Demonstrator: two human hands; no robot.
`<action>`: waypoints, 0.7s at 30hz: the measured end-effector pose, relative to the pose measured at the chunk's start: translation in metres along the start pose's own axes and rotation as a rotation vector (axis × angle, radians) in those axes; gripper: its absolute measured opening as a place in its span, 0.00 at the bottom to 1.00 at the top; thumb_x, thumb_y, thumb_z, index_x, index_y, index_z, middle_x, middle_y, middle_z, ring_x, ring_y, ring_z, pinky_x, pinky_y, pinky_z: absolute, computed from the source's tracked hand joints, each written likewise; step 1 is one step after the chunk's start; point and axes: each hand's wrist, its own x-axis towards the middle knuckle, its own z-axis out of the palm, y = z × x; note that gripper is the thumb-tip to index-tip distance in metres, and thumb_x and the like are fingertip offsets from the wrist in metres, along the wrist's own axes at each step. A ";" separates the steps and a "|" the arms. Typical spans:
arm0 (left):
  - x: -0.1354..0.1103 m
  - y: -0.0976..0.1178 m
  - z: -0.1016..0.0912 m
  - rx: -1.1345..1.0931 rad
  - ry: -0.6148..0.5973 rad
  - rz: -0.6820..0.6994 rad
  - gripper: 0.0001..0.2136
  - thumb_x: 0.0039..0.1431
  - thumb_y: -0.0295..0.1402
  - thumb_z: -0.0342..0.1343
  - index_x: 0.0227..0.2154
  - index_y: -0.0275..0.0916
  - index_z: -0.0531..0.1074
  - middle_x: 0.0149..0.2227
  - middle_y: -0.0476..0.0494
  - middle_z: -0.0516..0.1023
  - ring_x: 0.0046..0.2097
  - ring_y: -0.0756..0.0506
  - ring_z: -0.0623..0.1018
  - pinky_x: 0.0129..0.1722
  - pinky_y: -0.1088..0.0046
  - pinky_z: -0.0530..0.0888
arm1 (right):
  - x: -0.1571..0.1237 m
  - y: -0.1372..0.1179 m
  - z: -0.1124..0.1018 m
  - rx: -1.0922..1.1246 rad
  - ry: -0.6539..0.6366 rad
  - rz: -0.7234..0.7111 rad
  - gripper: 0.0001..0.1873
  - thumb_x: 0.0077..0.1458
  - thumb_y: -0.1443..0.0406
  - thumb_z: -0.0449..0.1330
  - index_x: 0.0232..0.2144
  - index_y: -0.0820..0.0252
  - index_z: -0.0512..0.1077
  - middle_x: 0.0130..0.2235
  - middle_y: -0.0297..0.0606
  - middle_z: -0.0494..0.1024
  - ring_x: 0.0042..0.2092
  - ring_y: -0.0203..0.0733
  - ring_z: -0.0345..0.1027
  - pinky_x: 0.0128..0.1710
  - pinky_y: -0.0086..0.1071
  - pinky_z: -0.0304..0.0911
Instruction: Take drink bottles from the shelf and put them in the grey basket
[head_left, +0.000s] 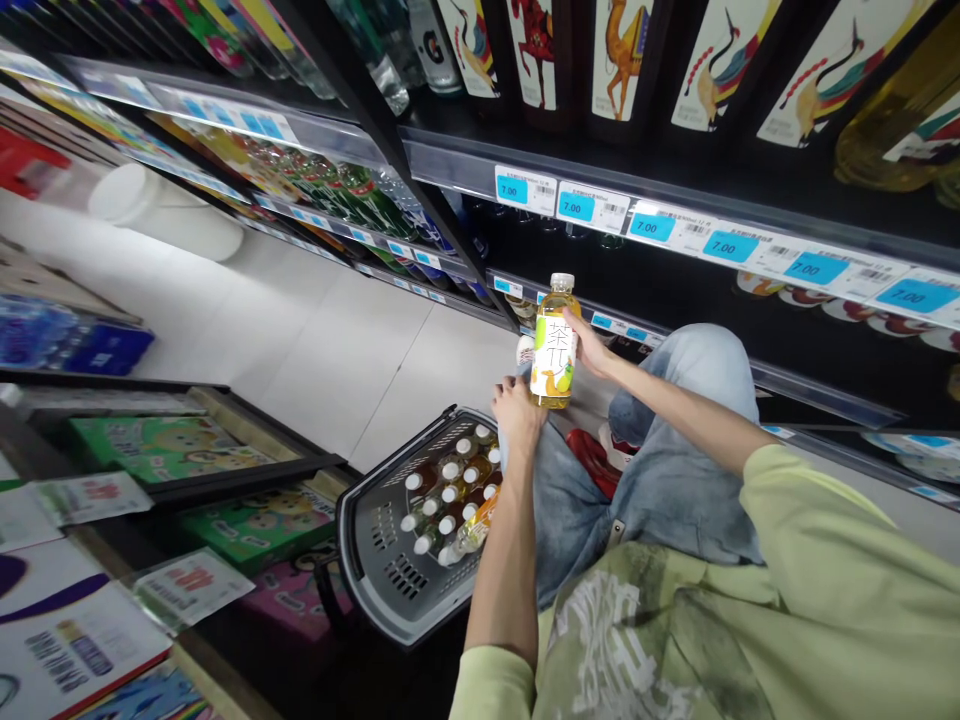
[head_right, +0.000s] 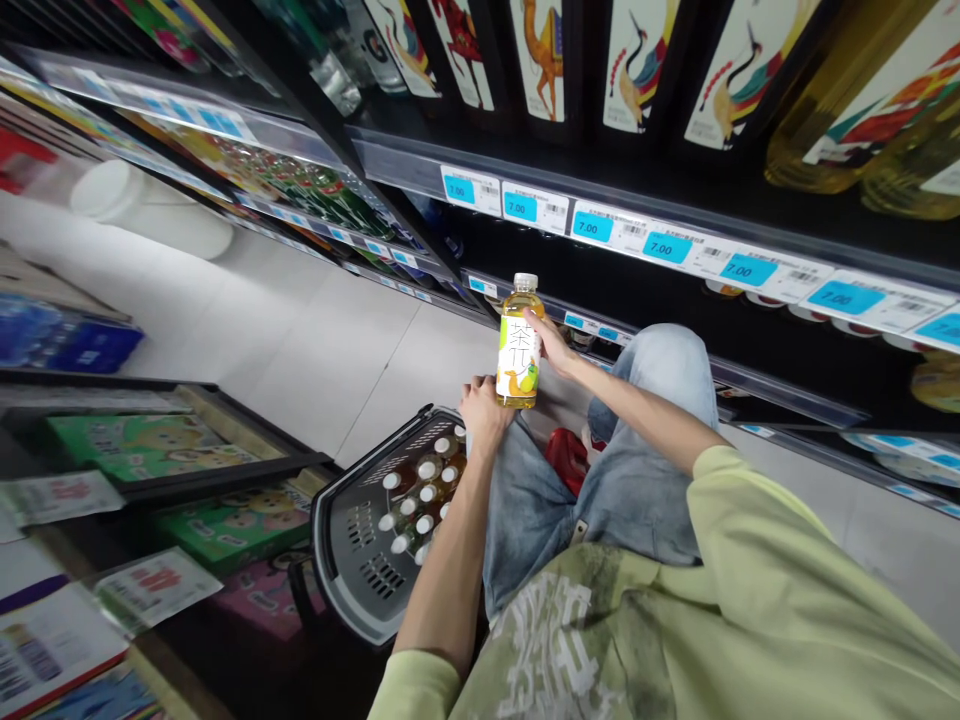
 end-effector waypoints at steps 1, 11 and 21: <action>0.000 0.000 0.000 -0.013 0.001 -0.006 0.20 0.71 0.46 0.55 0.56 0.38 0.78 0.58 0.28 0.76 0.59 0.31 0.73 0.52 0.56 0.73 | -0.001 -0.001 0.001 0.007 0.000 -0.002 0.39 0.45 0.33 0.70 0.50 0.49 0.75 0.47 0.37 0.84 0.52 0.56 0.79 0.48 0.47 0.77; -0.011 0.005 0.009 -0.066 -0.029 -0.012 0.20 0.72 0.44 0.55 0.58 0.37 0.75 0.60 0.28 0.73 0.61 0.33 0.71 0.55 0.57 0.71 | 0.000 0.006 0.001 0.095 0.098 -0.097 0.19 0.59 0.49 0.63 0.42 0.58 0.79 0.48 0.48 0.85 0.55 0.53 0.79 0.58 0.45 0.74; -0.017 0.009 0.007 -0.062 -0.016 0.001 0.19 0.73 0.41 0.55 0.57 0.34 0.76 0.60 0.27 0.73 0.61 0.33 0.70 0.55 0.56 0.72 | -0.014 -0.003 0.005 0.161 0.206 -0.064 0.20 0.71 0.59 0.55 0.35 0.57 0.85 0.55 0.51 0.83 0.64 0.53 0.76 0.60 0.44 0.76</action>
